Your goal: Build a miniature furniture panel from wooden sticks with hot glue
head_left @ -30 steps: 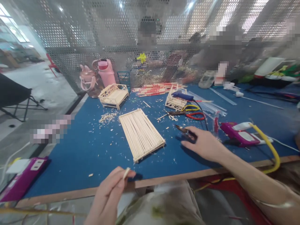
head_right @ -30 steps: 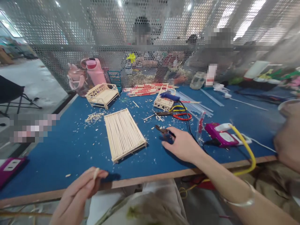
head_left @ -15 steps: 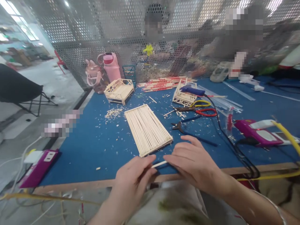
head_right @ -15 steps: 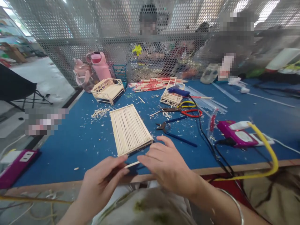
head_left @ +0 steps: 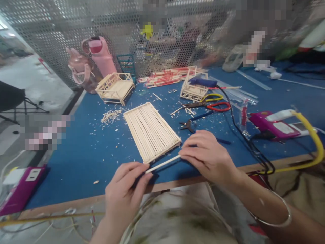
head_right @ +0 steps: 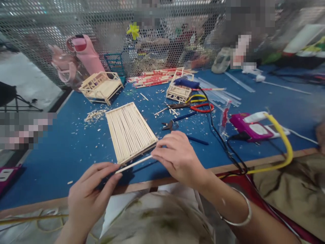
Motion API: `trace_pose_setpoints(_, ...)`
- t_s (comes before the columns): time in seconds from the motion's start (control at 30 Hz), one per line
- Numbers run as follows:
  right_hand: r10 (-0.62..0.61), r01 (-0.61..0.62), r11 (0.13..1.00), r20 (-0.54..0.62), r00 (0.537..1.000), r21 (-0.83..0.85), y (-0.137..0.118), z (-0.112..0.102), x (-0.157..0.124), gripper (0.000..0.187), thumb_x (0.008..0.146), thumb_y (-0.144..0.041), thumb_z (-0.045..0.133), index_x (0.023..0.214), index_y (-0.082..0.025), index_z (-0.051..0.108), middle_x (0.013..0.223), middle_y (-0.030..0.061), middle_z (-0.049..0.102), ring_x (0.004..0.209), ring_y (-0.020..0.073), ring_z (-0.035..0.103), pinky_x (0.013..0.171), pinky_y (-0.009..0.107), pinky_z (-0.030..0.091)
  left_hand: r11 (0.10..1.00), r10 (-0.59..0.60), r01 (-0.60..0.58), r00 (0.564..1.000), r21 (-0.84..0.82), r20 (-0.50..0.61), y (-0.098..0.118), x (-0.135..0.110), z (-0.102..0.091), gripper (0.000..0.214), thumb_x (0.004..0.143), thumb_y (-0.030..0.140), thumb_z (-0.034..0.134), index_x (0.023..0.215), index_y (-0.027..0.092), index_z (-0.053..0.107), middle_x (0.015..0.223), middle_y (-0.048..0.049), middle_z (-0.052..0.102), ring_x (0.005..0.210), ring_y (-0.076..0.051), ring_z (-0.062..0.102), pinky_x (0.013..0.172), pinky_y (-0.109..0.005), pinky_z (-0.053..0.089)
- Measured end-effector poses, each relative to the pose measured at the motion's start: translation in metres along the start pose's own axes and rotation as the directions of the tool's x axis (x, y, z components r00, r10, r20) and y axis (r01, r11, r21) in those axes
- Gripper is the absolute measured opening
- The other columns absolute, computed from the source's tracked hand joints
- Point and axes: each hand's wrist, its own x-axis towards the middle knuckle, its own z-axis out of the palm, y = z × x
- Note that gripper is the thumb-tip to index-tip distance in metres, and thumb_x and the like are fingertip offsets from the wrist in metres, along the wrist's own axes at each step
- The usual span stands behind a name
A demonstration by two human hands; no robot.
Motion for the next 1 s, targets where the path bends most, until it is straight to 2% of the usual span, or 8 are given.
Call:
trace_pose_setpoints(0.07, 0.011, -0.012, 1.000, -0.042, 0.999, -0.027, 0.006, 0.002, 0.004, 0.018, 0.091, -0.019, 0.056, 0.080, -0.020, 0.070, 0.082, 0.0047, 0.066, 0.080, 0.0171, 0.059, 0.080, 0.035, 0.044, 1.000, -0.020, 0.021, 1.000, 0.019, -0.024, -0.005, -0.002, 0.000, 0.006, 0.083, 0.016, 0.065, 0.085, 0.017, 0.071, 0.078, -0.0019, 0.071, 0.069, -0.010, 0.067, 0.067, -0.017, 0.054)
trace_pose_setpoints(0.17, 0.016, -0.019, 0.997, -0.041, 0.999, -0.071, 0.010, 0.006, 0.011, 0.018, 0.090, -0.022, 0.058, 0.079, -0.022, 0.071, 0.081, 0.0051, 0.064, 0.080, 0.0180, 0.059, 0.075, 0.035, 0.045, 0.997, -0.052, 0.055, 0.997, 0.045, -0.063, -0.008, -0.003, 0.003, 0.006, 0.082, 0.015, 0.065, 0.082, 0.018, 0.071, 0.075, -0.0007, 0.070, 0.066, -0.009, 0.066, 0.065, -0.017, 0.053)
trace_pose_setpoints(0.27, 0.071, -0.073, 0.996, -0.045, 0.996, -0.054, 0.011, 0.009, 0.014, 0.009, 0.088, -0.022, 0.061, 0.089, -0.021, 0.069, 0.086, 0.0060, 0.065, 0.082, 0.0189, 0.059, 0.075, 0.034, 0.047, 0.993, -0.076, 0.084, 0.993, 0.080, -0.089, -0.009, -0.003, 0.007, 0.005, 0.082, 0.016, 0.067, 0.081, 0.017, 0.072, 0.074, -0.0007, 0.069, 0.066, -0.009, 0.065, 0.064, -0.016, 0.052)
trace_pose_setpoints(0.4, 0.270, -0.256, 0.959, -0.116, 0.956, 0.123, 0.009, 0.015, 0.007, 0.026, 0.079, -0.021, 0.066, 0.104, -0.018, 0.058, 0.098, 0.0091, 0.064, 0.092, 0.0212, 0.060, 0.082, 0.036, 0.050, 0.994, -0.067, 0.073, 0.995, 0.077, -0.078, -0.010, -0.001, 0.010, 0.006, 0.082, 0.016, 0.067, 0.083, 0.018, 0.072, 0.074, 0.0002, 0.070, 0.065, -0.008, 0.065, 0.064, -0.016, 0.051)
trace_pose_setpoints(0.57, 0.451, -0.393, 0.863, -0.134, 0.882, 0.318, 0.004, 0.025, 0.001, 0.016, 0.080, -0.014, 0.062, 0.093, -0.020, 0.057, 0.091, 0.0052, 0.063, 0.086, 0.0171, 0.061, 0.077, 0.031, 0.052, 0.992, -0.091, 0.097, 0.993, 0.081, -0.072, -0.011, 0.001, 0.013, 0.005, 0.081, 0.016, 0.068, 0.084, 0.018, 0.071, 0.075, 0.0009, 0.070, 0.066, -0.007, 0.065, 0.066, -0.015, 0.051)
trace_pose_setpoints(0.7, 0.494, -0.425, 0.830, -0.123, 0.860, 0.361, 0.005, 0.029, 0.003, 0.009, 0.082, -0.011, 0.061, 0.086, -0.019, 0.061, 0.086, 0.0043, 0.066, 0.085, 0.0154, 0.063, 0.077, 0.028, 0.052, 0.990, -0.089, 0.096, 0.993, 0.107, -0.075, -0.011, 0.001, 0.013, 0.003, 0.081, 0.015, 0.069, 0.081, 0.018, 0.071, 0.074, 0.0014, 0.070, 0.065, -0.006, 0.064, 0.066, -0.013, 0.050)
trace_pose_setpoints(0.87, 0.503, -0.438, 0.837, -0.144, 0.852, 0.328, 0.005, 0.028, 0.007, 0.013, 0.083, -0.008, 0.061, 0.079, -0.021, 0.063, 0.081, 0.0021, 0.068, 0.082, 0.0149, 0.065, 0.075, 0.027, 0.054, 0.983, -0.028, 0.040, 0.997, 0.178, -0.072, -0.011, -0.001, 0.014, 0.006, 0.080, 0.014, 0.069, 0.084, 0.018, 0.071, 0.076, 0.0008, 0.071, 0.068, -0.007, 0.065, 0.069, -0.014, 0.049)
trace_pose_setpoints(1.0, 0.482, -0.422, 0.855, -0.161, 0.861, 0.302, 0.004, 0.028, 0.006, 0.014, 0.083, -0.008, 0.061, 0.079, -0.020, 0.066, 0.081, 0.0026, 0.069, 0.081, 0.0138, 0.066, 0.074, 0.026, 0.054, 0.978, -0.107, 0.117, 0.992, 0.174, -0.065, -0.010, -0.002, 0.014, 0.005, 0.081, 0.018, 0.069, 0.085, 0.019, 0.071, 0.078, 0.0010, 0.071, 0.069, -0.007, 0.065, 0.068, -0.014, 0.049)
